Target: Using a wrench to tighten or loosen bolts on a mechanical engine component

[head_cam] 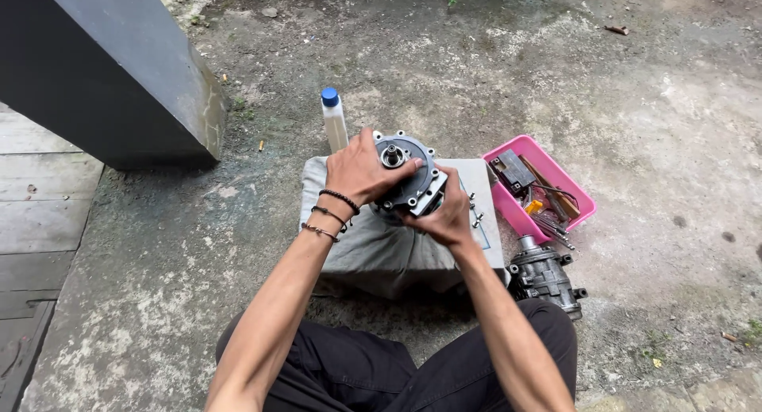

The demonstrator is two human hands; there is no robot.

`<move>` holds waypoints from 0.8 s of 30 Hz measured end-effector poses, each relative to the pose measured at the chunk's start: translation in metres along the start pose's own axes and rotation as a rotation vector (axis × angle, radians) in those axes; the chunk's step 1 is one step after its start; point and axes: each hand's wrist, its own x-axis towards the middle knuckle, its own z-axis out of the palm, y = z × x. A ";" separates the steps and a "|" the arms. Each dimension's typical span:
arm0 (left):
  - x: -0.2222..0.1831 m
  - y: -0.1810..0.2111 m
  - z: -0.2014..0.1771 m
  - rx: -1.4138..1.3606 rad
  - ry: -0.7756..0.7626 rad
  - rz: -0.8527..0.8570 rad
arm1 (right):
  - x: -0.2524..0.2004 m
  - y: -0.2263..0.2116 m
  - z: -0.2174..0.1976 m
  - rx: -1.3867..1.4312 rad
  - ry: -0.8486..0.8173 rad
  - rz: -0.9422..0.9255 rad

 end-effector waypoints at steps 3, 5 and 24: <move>-0.021 0.018 -0.020 -0.100 -0.054 -0.143 | 0.026 0.030 -0.009 0.163 -0.186 -0.067; -0.021 0.011 -0.015 -0.095 -0.062 -0.198 | 0.035 0.041 -0.011 0.200 -0.267 -0.059; -0.007 -0.035 -0.003 0.016 -0.251 -0.133 | 0.074 0.058 -0.034 0.260 -0.748 0.228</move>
